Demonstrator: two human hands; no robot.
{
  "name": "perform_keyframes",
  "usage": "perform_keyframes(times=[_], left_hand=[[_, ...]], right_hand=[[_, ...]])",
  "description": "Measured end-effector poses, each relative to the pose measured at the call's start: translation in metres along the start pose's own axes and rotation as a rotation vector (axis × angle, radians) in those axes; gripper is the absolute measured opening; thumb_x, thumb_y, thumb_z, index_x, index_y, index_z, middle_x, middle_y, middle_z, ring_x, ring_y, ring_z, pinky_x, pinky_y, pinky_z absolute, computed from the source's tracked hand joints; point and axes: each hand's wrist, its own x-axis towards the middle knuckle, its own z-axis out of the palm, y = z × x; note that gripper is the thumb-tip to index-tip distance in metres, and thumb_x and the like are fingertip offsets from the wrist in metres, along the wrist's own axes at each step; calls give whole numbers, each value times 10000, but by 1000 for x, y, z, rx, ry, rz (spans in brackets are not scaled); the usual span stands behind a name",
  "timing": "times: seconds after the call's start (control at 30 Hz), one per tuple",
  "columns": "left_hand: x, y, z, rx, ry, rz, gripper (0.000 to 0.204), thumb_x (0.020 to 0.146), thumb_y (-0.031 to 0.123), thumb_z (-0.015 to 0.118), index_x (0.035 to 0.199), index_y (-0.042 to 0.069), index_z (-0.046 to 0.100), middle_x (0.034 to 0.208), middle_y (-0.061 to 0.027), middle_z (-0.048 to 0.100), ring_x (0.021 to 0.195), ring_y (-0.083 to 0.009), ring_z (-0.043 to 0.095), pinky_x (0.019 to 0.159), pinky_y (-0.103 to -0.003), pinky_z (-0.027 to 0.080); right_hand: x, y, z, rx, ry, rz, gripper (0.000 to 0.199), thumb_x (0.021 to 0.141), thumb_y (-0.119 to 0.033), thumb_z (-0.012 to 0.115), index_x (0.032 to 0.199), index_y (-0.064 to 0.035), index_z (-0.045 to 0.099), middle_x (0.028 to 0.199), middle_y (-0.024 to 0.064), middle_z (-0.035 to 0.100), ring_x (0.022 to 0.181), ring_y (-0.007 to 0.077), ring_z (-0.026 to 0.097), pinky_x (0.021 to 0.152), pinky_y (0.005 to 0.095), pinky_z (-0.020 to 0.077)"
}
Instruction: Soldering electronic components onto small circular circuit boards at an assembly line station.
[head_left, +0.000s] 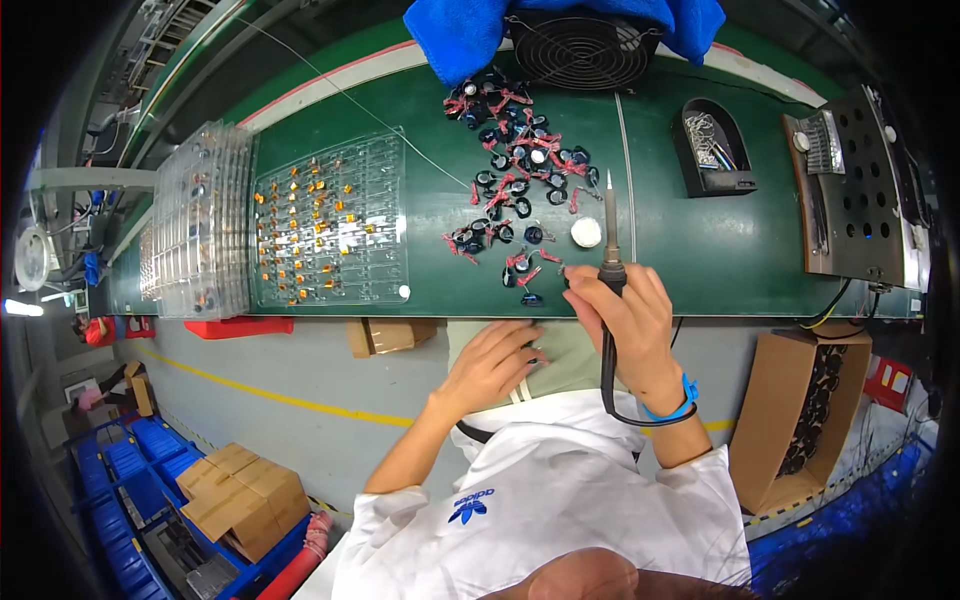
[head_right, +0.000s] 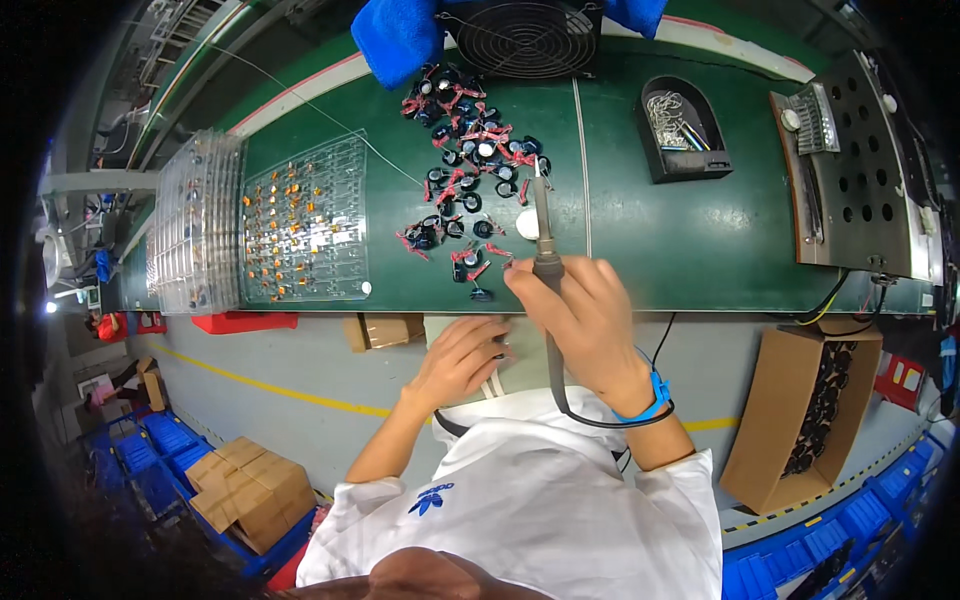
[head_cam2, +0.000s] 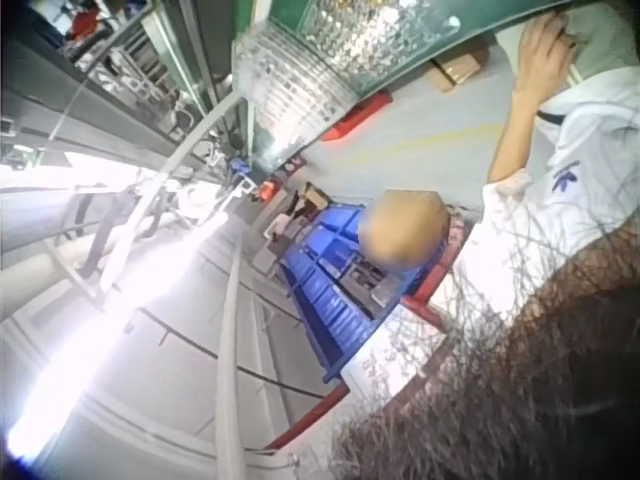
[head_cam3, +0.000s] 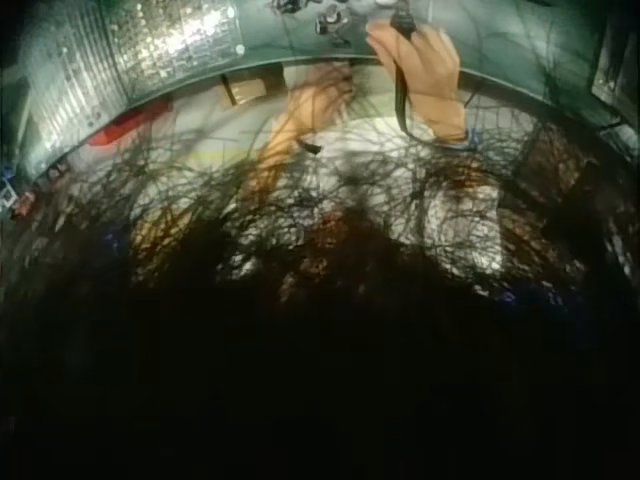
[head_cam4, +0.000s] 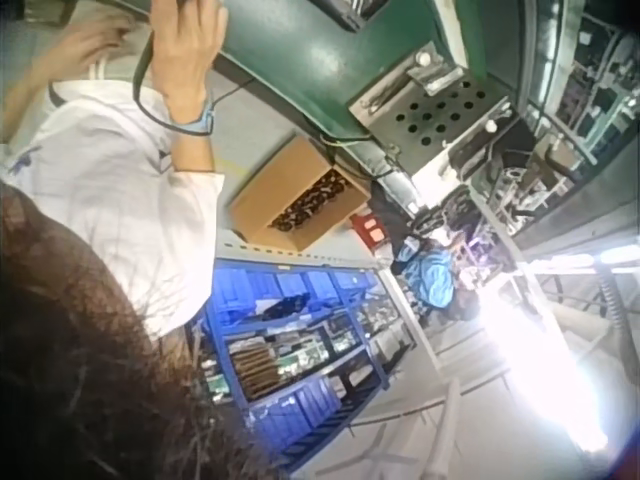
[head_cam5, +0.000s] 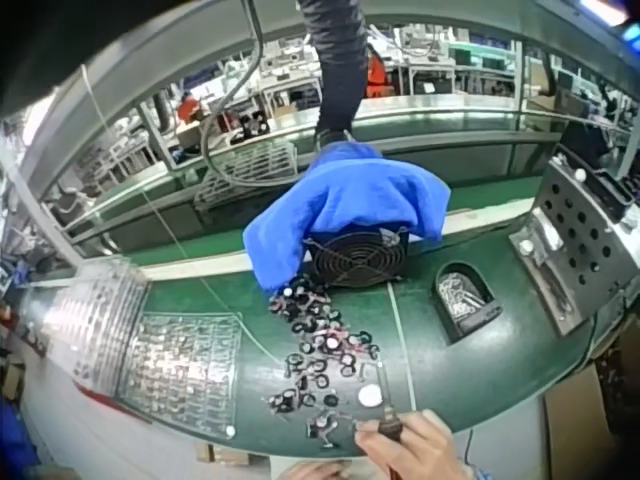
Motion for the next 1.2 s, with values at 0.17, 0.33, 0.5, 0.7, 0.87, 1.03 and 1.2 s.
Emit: perform_keyframes(times=[0.17,0.33,0.5,0.7,0.87,1.03,1.2], left_hand=[[-7,-8,14,132,-206,59,280,808,82,702,1080,17,724,1219,-137,711,1144,-314,677,923,-419,572],[-2,-4,3,-17,-94,48,297,779,21,694,1070,-28,732,1140,-162,734,998,-326,719,805,-393,603],[-12,9,-42,-22,293,-29,234,755,-154,761,956,-51,701,989,-196,756,878,-330,739,755,-401,625],[-11,12,-77,-12,749,-116,328,765,-217,702,1035,-30,686,1050,-216,756,885,-336,741,767,-412,629],[48,9,-92,91,707,-9,356,764,-230,731,1061,-41,680,1093,-223,732,865,-306,731,730,-358,628],[77,8,-75,-29,519,-14,318,728,-173,797,1007,-22,766,1087,-153,721,933,-260,728,759,-318,613],[85,-5,-68,97,394,85,300,706,-114,812,984,-8,768,1054,-120,707,993,-302,716,833,-382,599]], right_hand=[[-3,-9,3,6,-11,-14,464,742,63,813,1165,-46,660,1070,102,755,819,276,655,685,375,488],[7,-19,17,-19,-74,-12,524,760,30,723,1276,-38,665,1063,102,717,836,282,642,696,389,500],[33,-22,29,16,-119,-47,499,778,-5,672,1277,-9,684,1111,133,722,813,287,642,682,362,515],[24,-22,23,195,-23,53,484,748,60,867,1189,10,675,1094,168,728,850,331,699,723,393,559],[36,-23,37,49,-146,12,504,770,110,811,1230,-48,681,1044,159,714,832,331,667,712,418,533],[31,-21,39,36,-29,10,462,812,123,785,1233,-26,663,1120,167,749,848,293,725,702,358,580],[9,5,29,141,235,6,390,862,130,742,1214,-9,647,1166,210,759,818,244,748,680,279,577]])
